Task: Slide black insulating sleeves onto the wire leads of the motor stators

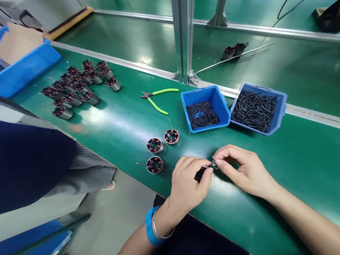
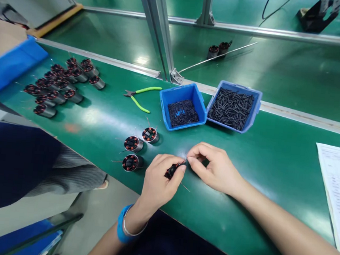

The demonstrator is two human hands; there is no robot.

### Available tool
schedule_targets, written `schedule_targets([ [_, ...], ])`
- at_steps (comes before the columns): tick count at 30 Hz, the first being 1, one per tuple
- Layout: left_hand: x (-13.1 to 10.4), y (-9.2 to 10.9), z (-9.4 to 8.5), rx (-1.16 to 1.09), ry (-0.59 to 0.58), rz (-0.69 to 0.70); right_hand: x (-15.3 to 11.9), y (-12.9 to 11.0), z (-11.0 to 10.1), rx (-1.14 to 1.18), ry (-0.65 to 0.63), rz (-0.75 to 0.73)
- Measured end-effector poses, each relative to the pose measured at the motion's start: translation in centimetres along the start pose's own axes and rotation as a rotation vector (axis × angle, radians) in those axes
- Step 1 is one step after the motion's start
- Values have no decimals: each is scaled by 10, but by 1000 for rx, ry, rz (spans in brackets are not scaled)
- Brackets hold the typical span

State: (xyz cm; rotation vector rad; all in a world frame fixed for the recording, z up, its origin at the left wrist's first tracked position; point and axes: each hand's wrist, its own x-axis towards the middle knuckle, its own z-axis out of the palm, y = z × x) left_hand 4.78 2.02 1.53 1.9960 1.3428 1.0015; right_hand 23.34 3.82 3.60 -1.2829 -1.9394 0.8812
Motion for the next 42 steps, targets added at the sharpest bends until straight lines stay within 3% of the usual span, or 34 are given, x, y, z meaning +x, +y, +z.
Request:
schedule_targets([
  [7,-3,-2,3,-39,52,22,0,-2,2,7,18,-35],
  [19,-4,-2,4,-47,54,16,2,-4,-2,-26,-65,-43],
  [33,-4,-3,4,-55,68,18,2,-3,-5,-55,-39,-106],
  [42,-4,-4,5,-46,60,22,3,-2,-1,-113,-90,-129],
])
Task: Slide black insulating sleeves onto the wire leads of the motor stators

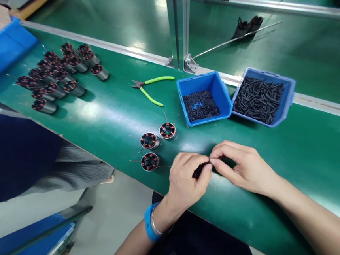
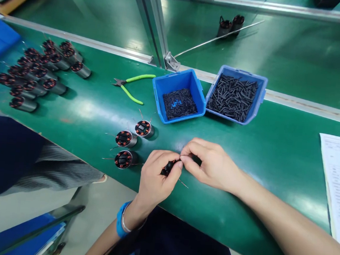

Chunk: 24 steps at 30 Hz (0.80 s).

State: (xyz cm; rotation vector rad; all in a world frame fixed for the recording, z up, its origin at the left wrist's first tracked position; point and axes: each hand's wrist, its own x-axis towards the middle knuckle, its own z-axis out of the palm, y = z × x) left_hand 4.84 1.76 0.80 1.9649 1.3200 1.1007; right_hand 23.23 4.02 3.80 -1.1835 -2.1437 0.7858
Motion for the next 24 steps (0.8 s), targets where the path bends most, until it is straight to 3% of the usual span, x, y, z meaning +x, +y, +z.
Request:
schedule_targets([
  [5,-2,0,-4,-9,-23,3,0,2,-4,6,-52,-20],
  [9,-10,2,-8,32,-37,-29,1,5,-11,-65,-55,-133],
  [18,-20,0,-11,10,-22,-72,10,6,-18,-192,-221,-273],
  [24,-24,-6,-17,-64,-74,-54,9,15,-5,-116,-207,-351],
])
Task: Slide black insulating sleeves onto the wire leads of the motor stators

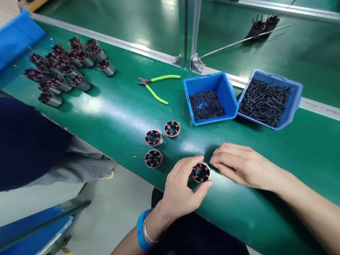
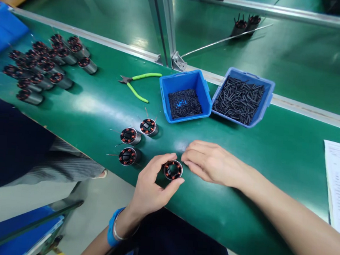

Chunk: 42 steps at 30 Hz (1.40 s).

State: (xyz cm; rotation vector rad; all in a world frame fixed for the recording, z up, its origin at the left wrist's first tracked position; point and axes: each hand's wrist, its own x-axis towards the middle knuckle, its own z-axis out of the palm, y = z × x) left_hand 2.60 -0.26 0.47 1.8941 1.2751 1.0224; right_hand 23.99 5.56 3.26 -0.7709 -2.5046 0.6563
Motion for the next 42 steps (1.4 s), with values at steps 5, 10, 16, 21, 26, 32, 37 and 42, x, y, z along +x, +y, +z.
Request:
schedule_targets([
  [5,-5,-1,-3,-33,-32,-50,0,-1,19,39,97,-9],
  [10,-5,0,-1,-51,-5,-67,-6,-13,25,37,149,53],
  [16,-12,0,4,-16,23,-19,-27,-35,29,-51,187,85],
  [21,6,13,-23,89,-94,114,17,-4,-16,-227,133,153],
  [26,62,2,-61,570,-3,106,102,66,-44,-431,8,482],
  [32,73,4,-63,678,-227,66,115,91,-28,-410,-118,520],
  [37,67,12,-64,566,-252,140,102,85,-36,-457,-44,371],
  [42,69,0,-59,535,-451,252,83,53,-40,-387,219,424],
])
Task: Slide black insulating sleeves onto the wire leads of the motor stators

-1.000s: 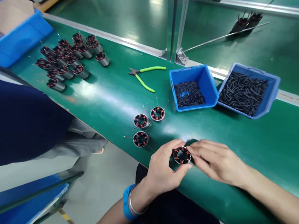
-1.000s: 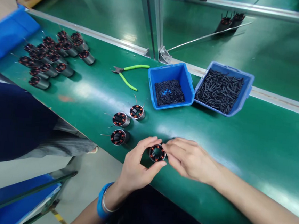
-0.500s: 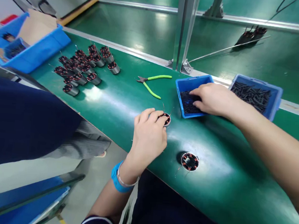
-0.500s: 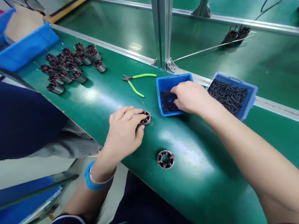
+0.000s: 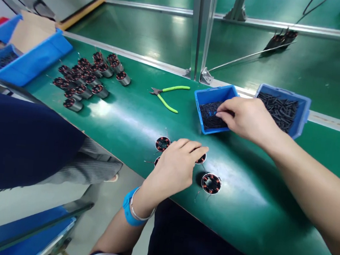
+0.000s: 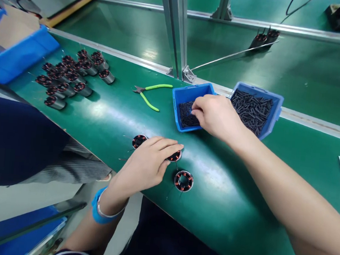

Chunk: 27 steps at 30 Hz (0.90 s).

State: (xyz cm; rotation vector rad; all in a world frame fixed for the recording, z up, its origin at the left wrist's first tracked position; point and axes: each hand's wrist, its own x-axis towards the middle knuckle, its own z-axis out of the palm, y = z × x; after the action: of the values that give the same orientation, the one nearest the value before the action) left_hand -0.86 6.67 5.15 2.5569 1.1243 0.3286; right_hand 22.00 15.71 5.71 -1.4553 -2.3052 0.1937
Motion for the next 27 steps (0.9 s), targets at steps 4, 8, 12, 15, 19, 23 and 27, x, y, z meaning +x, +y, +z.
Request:
schedule_targets([
  [4,-1,6,10,-7,75,-156,-51,-29,-2,574,95,213],
  [8,1,10,13,-126,92,-105,-88,-44,13,977,87,426],
  [12,3,11,15,-149,67,-96,-97,-44,23,1098,120,513],
  [15,2,13,17,-166,76,-120,-97,-46,24,1129,159,522],
  [19,1,14,18,-182,89,-129,-97,-50,23,1114,184,504],
  [23,0,14,19,-187,90,-131,-97,-51,22,1102,175,501],
  [27,0,14,19,-182,97,-128,-98,-50,25,1109,159,479],
])
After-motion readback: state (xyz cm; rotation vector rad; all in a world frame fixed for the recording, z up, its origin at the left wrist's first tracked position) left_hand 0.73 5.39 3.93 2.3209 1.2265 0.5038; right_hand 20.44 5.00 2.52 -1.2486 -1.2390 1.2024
